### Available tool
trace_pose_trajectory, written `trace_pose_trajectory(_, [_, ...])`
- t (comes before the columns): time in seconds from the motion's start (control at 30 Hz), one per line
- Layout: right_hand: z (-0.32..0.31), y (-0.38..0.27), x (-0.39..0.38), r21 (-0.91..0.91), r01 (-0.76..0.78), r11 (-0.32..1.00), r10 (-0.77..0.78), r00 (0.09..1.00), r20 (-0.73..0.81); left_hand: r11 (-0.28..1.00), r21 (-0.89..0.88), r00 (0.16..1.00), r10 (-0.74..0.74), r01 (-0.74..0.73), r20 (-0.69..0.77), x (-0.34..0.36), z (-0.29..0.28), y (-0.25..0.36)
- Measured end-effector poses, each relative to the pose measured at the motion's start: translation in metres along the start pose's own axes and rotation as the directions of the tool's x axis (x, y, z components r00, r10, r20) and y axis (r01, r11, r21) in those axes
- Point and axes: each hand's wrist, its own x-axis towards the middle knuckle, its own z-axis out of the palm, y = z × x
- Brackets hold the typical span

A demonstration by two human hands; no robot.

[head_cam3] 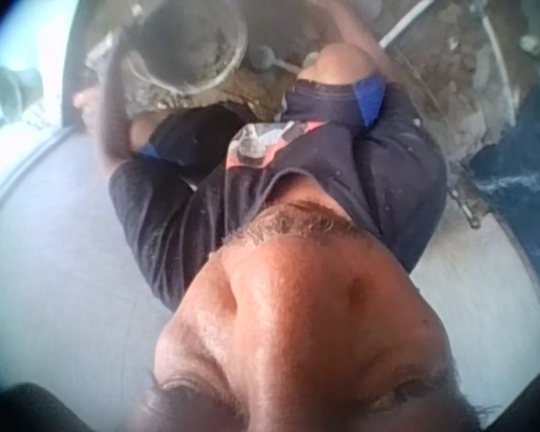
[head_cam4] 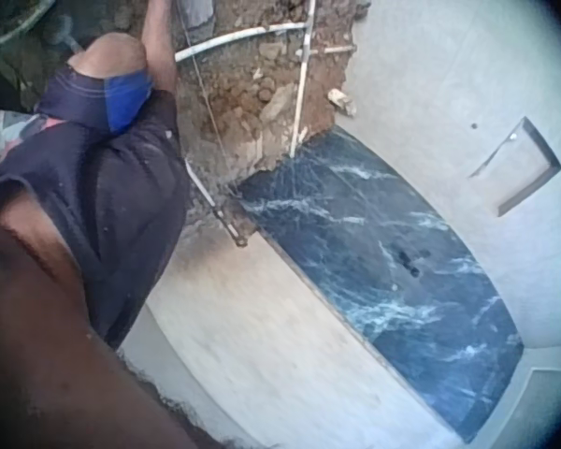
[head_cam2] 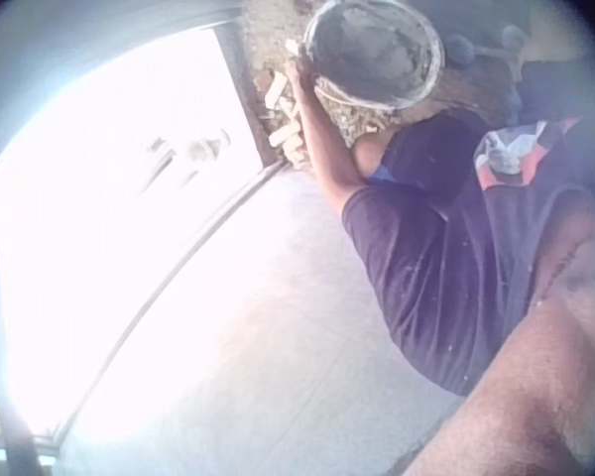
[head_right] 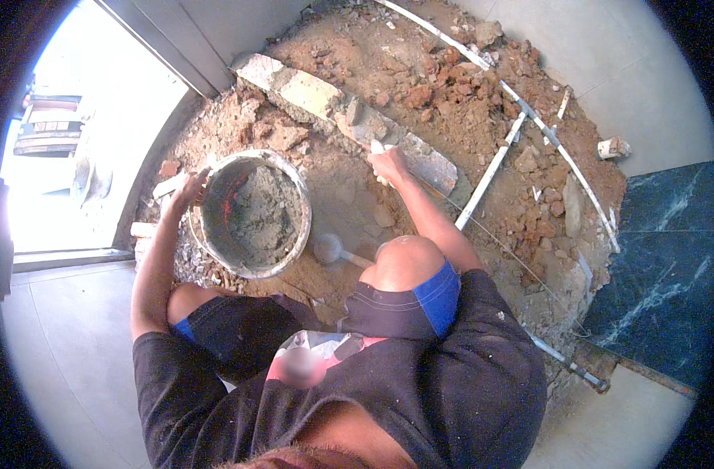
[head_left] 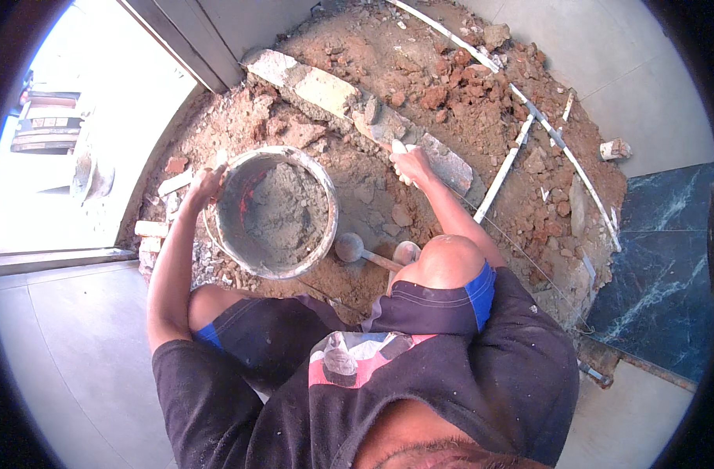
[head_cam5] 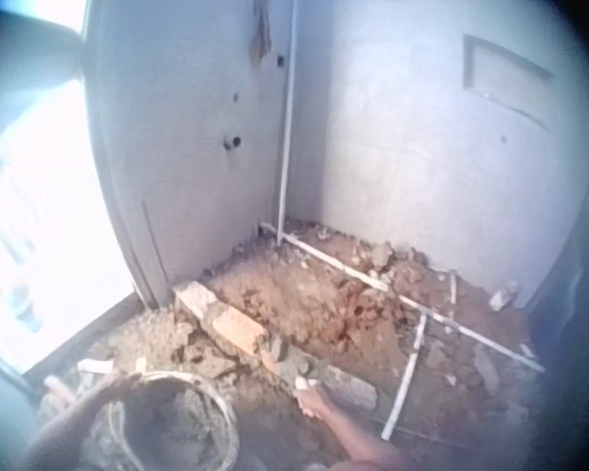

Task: The person scoops mortar from a bucket using a trowel, spreads it onto a row of bricks, and then places a brick on top, tapping it into alignment with the trowel and a mallet.

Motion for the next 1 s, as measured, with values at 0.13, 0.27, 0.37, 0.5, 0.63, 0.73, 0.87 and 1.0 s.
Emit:
trace_pose_trajectory(0.13, [0.004, -0.005, 0.002, 0.155, 0.004, 0.988, -0.012, 0.998, 0.055, 1.0, -0.022, 1.0, -0.008, 0.008, 0.025, 0.006, 0.001, -0.009])
trace_pose_trajectory(0.27, [0.0, -0.004, 0.013, 0.263, -0.029, 0.964, -0.006, 0.991, 0.131, 1.0, -0.006, 1.0, 0.007, -0.007, -0.026, 0.009, 0.002, -0.01])
trace_pose_trajectory(0.37, [-0.011, -0.006, 0.014, 0.331, -0.041, 0.943, -0.019, 0.985, 0.174, 0.997, -0.071, 0.998, -0.005, 0.001, -0.066, -0.003, 0.009, 0.005])
trace_pose_trajectory(0.5, [-0.017, -0.035, -0.015, 0.298, 0.042, 0.954, -0.103, 0.976, 0.194, 0.999, -0.054, 0.999, 0.001, -0.004, -0.049, -0.014, 0.0, 0.009])
trace_pose_trajectory(0.63, [-0.027, -0.067, -0.061, 0.228, 0.163, 0.96, -0.221, 0.94, 0.26, 0.999, -0.038, 0.998, -0.025, 0.027, 0.058, -0.004, -0.005, -0.001])
trace_pose_trajectory(0.73, [-0.036, -0.086, -0.099, 0.049, 0.287, 0.957, -0.288, 0.909, 0.302, 0.998, -0.061, 1.0, 0.001, -0.002, -0.012, -0.005, 0.002, 0.002])
trace_pose_trajectory(0.87, [-0.026, -0.098, -0.137, -0.142, 0.684, 0.715, -0.608, 0.71, 0.354, 0.994, -0.062, 0.995, -0.094, 0.095, 0.022, 0.0, -0.003, -0.008])
trace_pose_trajectory(1.0, [0.004, -0.085, -0.143, -0.411, 0.817, 0.404, -0.663, 0.571, 0.484, 0.998, -0.047, 0.999, -0.047, 0.047, -0.004, 0.001, -0.001, 0.001])
